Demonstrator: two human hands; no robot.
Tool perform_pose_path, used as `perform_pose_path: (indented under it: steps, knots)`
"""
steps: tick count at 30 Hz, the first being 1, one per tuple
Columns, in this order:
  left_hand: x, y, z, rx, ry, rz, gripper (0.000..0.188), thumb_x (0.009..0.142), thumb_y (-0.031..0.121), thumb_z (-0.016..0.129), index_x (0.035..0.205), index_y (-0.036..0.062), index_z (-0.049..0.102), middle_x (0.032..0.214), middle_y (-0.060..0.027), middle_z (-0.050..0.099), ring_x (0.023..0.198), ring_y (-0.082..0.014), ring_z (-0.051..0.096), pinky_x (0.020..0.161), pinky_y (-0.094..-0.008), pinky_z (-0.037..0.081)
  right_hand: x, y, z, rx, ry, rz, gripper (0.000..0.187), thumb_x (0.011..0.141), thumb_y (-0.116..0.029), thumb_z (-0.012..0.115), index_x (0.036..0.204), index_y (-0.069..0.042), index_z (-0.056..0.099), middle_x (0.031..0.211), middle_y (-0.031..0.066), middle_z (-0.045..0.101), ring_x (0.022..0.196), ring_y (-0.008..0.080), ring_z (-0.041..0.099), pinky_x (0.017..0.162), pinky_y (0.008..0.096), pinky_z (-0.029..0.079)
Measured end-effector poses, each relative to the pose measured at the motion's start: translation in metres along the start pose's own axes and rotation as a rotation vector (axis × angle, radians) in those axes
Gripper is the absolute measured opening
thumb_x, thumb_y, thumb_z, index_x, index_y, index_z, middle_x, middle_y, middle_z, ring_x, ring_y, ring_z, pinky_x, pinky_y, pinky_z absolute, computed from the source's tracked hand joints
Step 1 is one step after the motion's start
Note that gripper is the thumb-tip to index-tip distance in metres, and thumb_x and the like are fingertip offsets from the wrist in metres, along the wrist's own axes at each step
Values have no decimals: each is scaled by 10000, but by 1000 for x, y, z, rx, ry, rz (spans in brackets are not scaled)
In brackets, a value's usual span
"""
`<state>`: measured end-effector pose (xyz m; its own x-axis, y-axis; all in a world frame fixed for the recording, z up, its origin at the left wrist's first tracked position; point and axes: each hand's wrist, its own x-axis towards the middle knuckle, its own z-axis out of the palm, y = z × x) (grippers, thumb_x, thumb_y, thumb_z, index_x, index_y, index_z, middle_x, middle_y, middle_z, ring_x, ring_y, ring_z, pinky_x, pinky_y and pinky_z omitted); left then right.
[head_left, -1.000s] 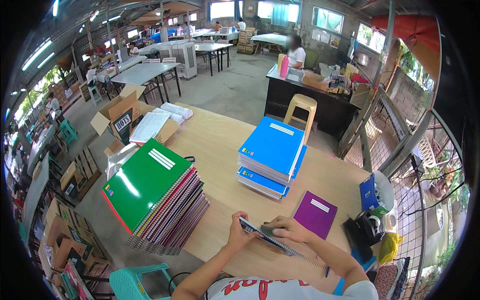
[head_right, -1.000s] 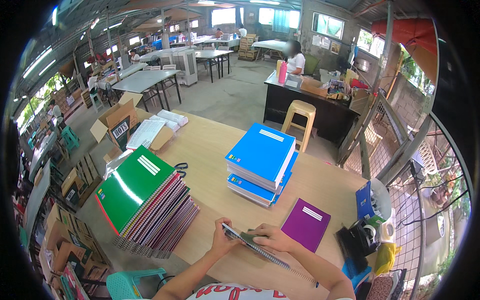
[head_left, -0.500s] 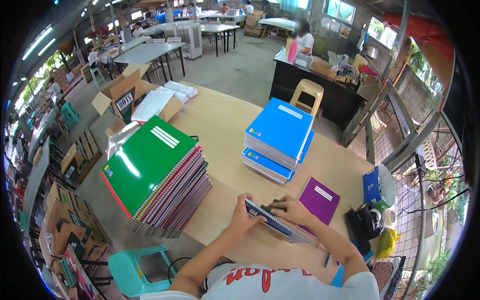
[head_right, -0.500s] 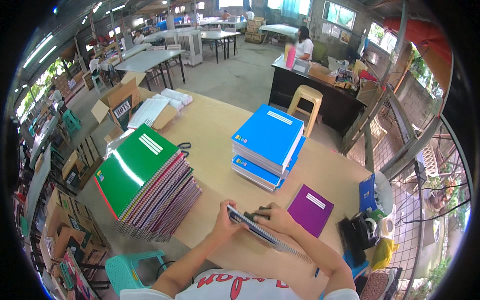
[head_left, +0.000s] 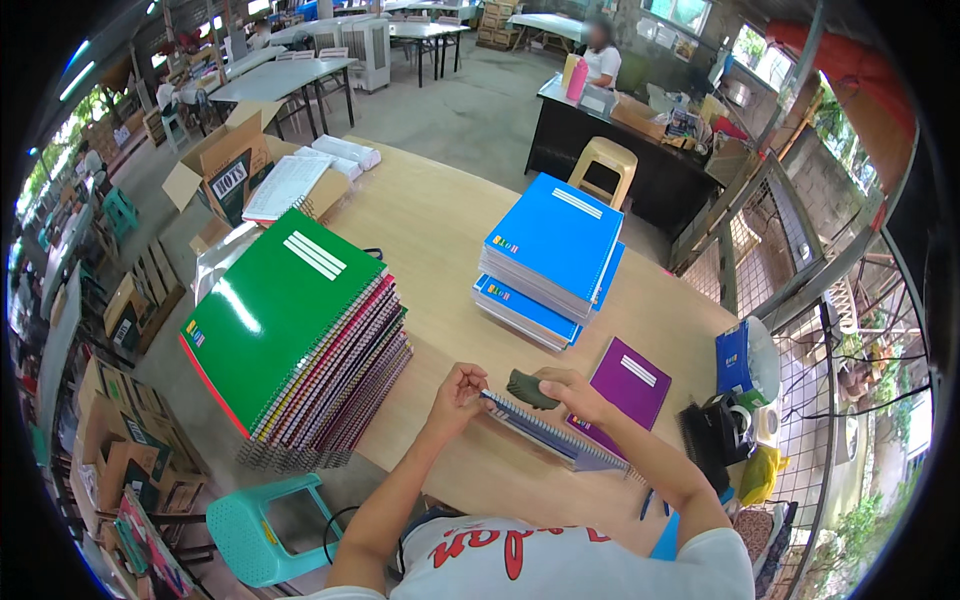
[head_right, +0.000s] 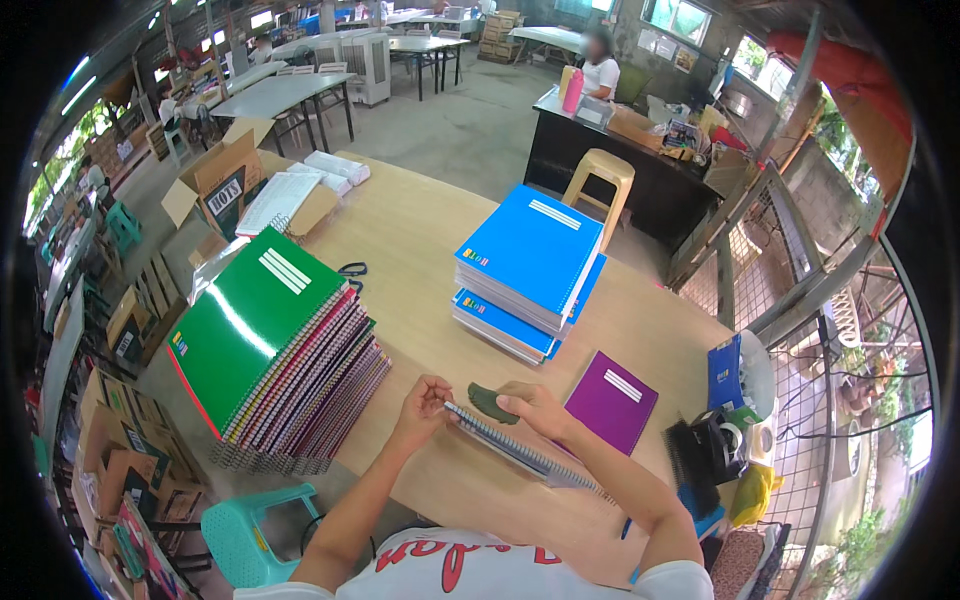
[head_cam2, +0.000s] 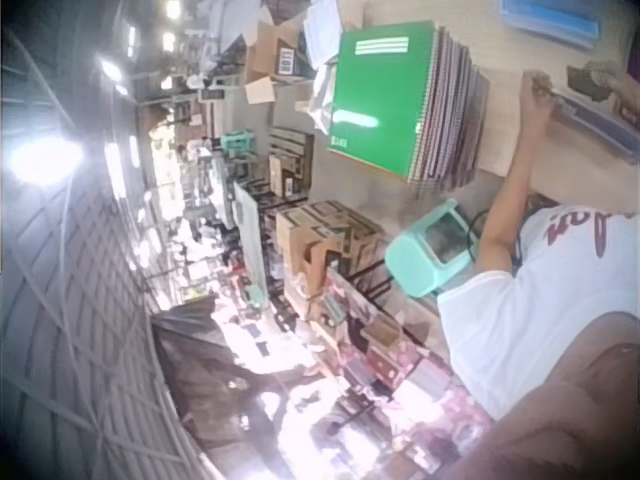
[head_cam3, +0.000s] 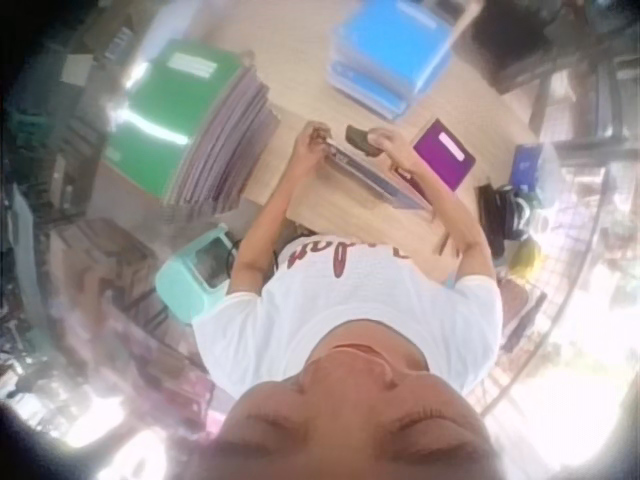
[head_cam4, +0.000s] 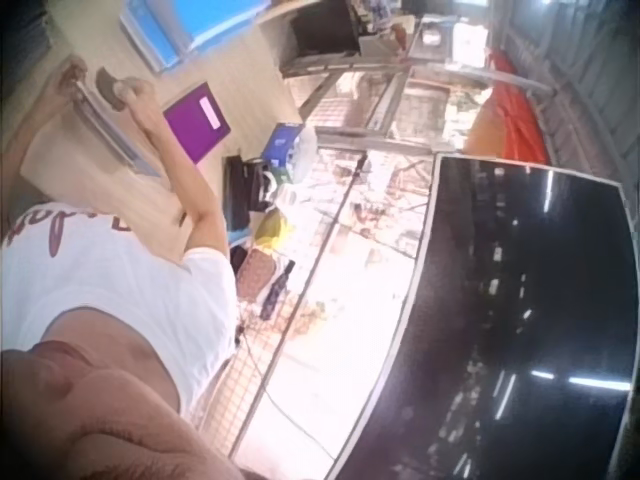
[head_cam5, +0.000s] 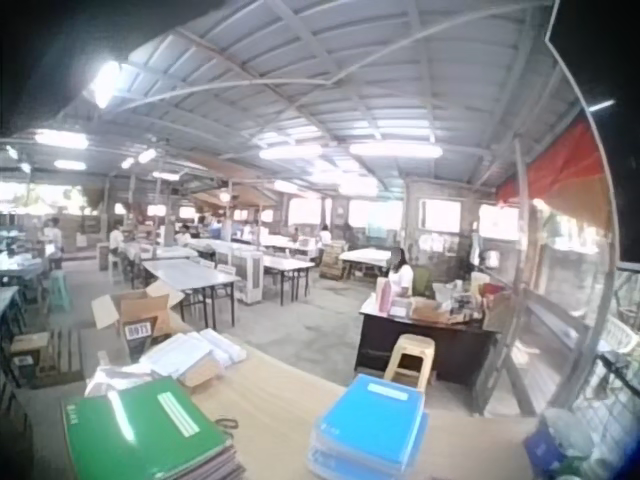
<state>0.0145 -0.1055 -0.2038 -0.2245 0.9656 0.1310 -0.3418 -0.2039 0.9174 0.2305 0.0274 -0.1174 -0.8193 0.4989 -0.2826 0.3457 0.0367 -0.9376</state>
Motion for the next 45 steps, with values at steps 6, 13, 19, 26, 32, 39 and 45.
perform_pose_path:
  steps: [6,13,19,26,32,39,45]
  knots:
    - [6,-13,-3,-96,-25,60,513,746,-127,749,1166,75,535,1006,-1,560,948,-93,562,846,-245,486,44,29,-2,-598,-94,18,538,984,-482,554,1328,-78,646,1277,152,652,1149,302,596,977,423,476]
    - [-3,-16,-6,-77,-74,-138,342,786,78,842,1034,72,607,990,13,581,937,-91,548,879,-249,455,-128,129,-28,-315,937,333,696,848,-320,783,1437,-75,502,1448,216,513,1417,371,394,1136,452,351]
    - [3,-6,9,-115,-51,-19,282,811,104,833,997,80,622,946,21,571,904,-84,541,819,-249,440,-247,247,58,-840,1210,735,816,893,-374,709,1532,-54,315,1537,295,311,1442,496,252,1157,635,214]
    - [-1,-4,-1,-89,-41,-45,238,834,23,784,1013,66,633,975,18,590,928,-82,554,829,-239,454,-268,208,47,-910,1087,836,565,938,-240,647,1432,-49,452,1307,192,534,1312,398,453,1106,586,328]
    - [3,-3,6,-126,-25,-24,270,849,-67,720,1093,36,663,1059,-21,671,991,-100,611,864,-241,495,-158,-28,2,-806,927,-412,326,865,-165,725,1161,-45,659,987,132,621,840,323,648,767,418,542]
    - [4,2,15,-163,-49,-91,239,862,-51,719,1087,9,666,1037,-54,701,960,-101,630,845,-234,504,-45,-130,28,-1682,343,-825,182,824,-167,683,992,-96,689,936,33,618,983,208,618,1074,505,417]
    - [4,2,15,-188,-15,-108,236,869,-55,713,1097,-10,672,1018,-63,707,947,-112,642,846,-240,522,-10,-135,34,-1824,65,-945,240,798,-169,679,1030,-110,670,988,1,590,1061,164,584,1133,544,344]
